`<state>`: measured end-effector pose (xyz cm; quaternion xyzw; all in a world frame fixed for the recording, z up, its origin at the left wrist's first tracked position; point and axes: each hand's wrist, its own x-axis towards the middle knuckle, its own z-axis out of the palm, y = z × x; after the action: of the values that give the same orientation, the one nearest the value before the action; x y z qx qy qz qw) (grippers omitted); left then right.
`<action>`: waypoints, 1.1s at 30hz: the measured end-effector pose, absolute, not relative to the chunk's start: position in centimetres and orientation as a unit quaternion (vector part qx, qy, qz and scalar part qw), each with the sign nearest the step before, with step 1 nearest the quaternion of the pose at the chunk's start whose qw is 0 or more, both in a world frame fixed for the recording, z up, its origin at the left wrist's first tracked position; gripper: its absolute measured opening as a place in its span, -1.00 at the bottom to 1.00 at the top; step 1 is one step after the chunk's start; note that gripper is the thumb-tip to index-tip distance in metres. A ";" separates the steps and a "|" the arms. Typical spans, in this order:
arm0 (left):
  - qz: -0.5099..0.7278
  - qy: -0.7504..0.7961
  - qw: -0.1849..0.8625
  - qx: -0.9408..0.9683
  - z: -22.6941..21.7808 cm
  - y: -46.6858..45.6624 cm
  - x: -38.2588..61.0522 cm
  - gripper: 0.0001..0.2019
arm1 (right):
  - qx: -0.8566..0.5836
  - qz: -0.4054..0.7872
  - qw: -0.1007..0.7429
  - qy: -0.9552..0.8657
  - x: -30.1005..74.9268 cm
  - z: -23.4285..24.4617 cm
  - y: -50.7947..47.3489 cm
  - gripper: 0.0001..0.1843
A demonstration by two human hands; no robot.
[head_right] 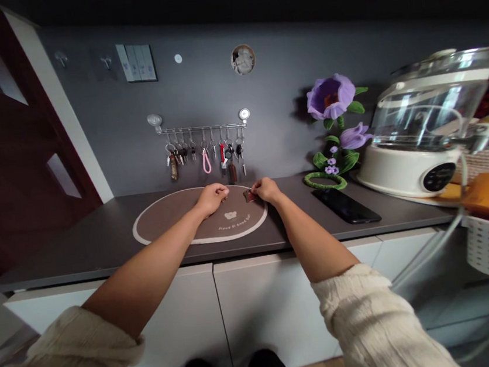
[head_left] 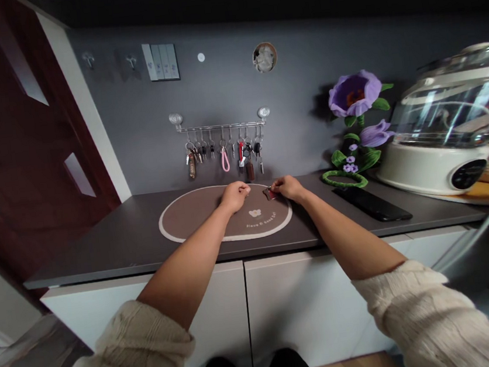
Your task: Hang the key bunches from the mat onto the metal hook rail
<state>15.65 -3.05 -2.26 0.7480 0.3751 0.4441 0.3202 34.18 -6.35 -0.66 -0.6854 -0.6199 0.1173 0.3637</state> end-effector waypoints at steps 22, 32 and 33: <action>0.464 0.373 0.347 0.725 -2.4 -2.6 15.7 -0.88 | -0.492 0.409 0.571 -0.515 32.5 1.0 -7.8 -0.93; 0.470 0.364 0.350 0.724 -2.2 -3.1 15.8 -0.88 | -0.407 0.455 0.617 -0.496 32.6 0.7 -7.5 -0.94; 0.470 0.362 0.351 0.725 -2.1 -3.2 15.8 -0.88 | -0.396 0.464 0.619 -0.494 32.6 0.7 -7.5 -0.95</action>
<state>15.81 -3.16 -2.15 0.7246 0.3620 0.4697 0.3510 32.63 -7.53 0.66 -0.3962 -0.4936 0.4644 0.6194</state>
